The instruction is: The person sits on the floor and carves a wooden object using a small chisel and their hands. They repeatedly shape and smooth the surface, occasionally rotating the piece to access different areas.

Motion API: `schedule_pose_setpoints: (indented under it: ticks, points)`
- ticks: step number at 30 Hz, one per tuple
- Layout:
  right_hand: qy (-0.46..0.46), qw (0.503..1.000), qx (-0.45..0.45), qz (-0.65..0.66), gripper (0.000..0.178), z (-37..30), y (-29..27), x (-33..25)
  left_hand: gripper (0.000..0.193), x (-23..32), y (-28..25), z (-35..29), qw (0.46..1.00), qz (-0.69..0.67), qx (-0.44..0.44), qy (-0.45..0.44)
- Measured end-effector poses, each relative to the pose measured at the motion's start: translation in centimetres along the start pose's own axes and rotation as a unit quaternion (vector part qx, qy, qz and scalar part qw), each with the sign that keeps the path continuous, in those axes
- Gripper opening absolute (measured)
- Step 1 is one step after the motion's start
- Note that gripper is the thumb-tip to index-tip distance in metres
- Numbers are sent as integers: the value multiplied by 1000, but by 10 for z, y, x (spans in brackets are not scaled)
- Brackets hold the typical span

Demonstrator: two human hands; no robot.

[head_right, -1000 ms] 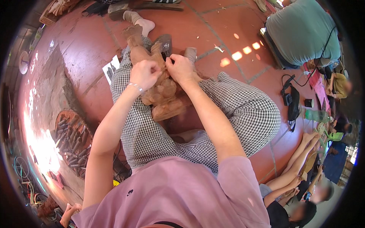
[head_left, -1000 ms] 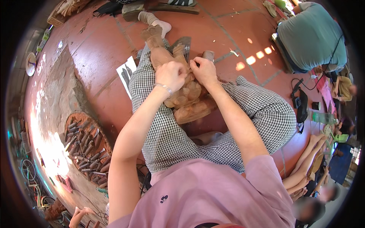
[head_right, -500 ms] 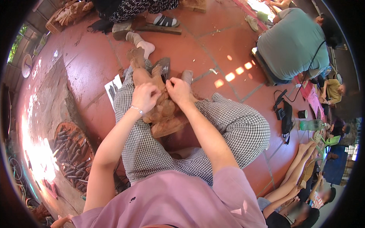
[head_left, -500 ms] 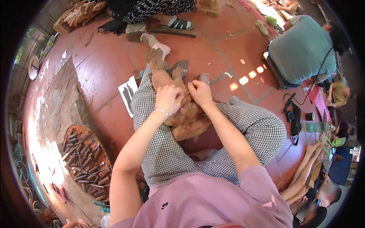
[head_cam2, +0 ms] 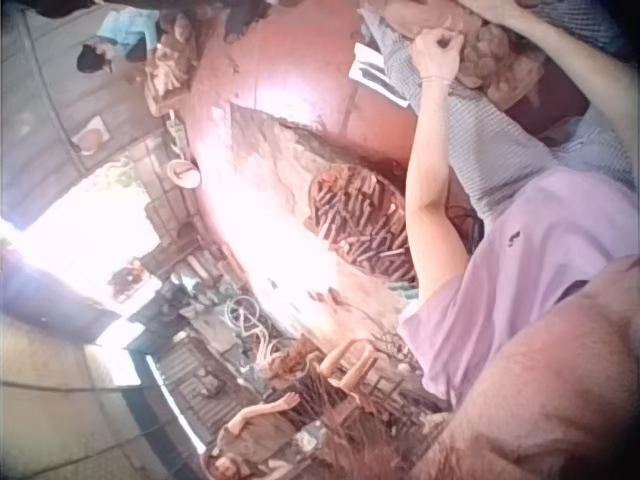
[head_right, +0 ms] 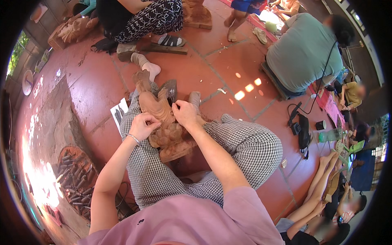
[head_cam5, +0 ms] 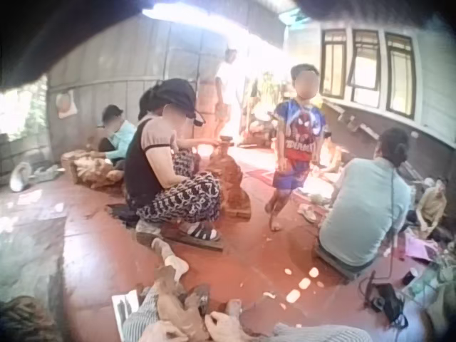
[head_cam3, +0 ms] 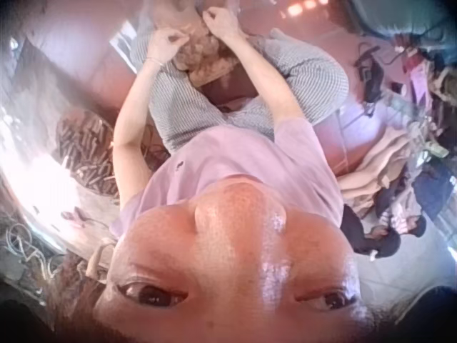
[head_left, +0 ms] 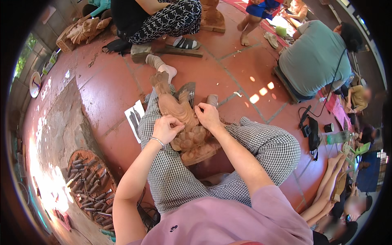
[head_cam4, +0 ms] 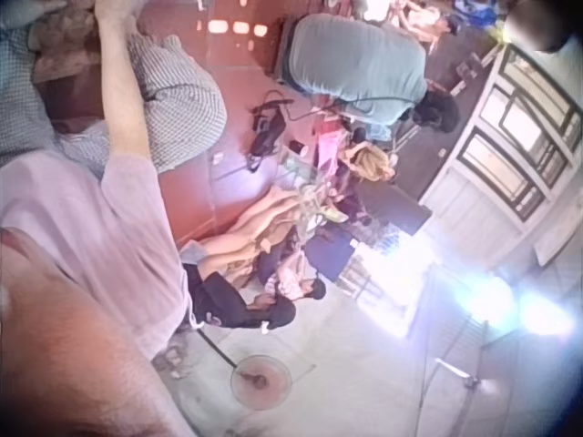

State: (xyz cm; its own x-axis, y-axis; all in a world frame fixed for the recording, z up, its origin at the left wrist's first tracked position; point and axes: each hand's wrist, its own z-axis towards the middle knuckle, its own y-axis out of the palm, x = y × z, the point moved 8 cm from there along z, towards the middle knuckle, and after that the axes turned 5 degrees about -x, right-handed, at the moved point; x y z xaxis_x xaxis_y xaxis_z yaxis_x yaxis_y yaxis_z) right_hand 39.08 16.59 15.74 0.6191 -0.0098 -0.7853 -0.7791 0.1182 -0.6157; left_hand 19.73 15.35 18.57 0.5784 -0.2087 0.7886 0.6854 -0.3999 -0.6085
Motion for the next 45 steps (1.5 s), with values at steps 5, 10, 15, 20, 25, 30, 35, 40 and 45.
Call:
schedule_pose_setpoints:
  ticks: [5,10,15,20,25,30,35,40,45]
  points:
    - [17,1000,-17,-8,29,1,-2,1,18,28,10,22,998,42,39,25]
    - [33,999,-31,-9,29,-1,3,2,17,13,4,14,1000,29,-11,4]
    - [-11,1000,4,-11,29,1,-1,-3,15,34,9,24,992,105,32,56]
    - [-3,1000,4,10,30,-2,-4,-5,13,26,7,16,995,78,43,50]
    - [7,1000,-5,-5,31,2,-1,0,12,26,6,13,993,86,57,53]
    - [1,1000,-9,-7,31,-3,-1,-3,12,39,11,14,980,145,105,89]
    - [4,1000,-6,-15,31,0,0,-2,10,16,9,7,994,56,41,85]
    - [1,1000,2,-12,31,0,1,-1,12,45,9,13,967,139,129,170]
    - [-7,1000,4,-10,32,-3,-2,0,11,16,2,3,976,79,60,193]
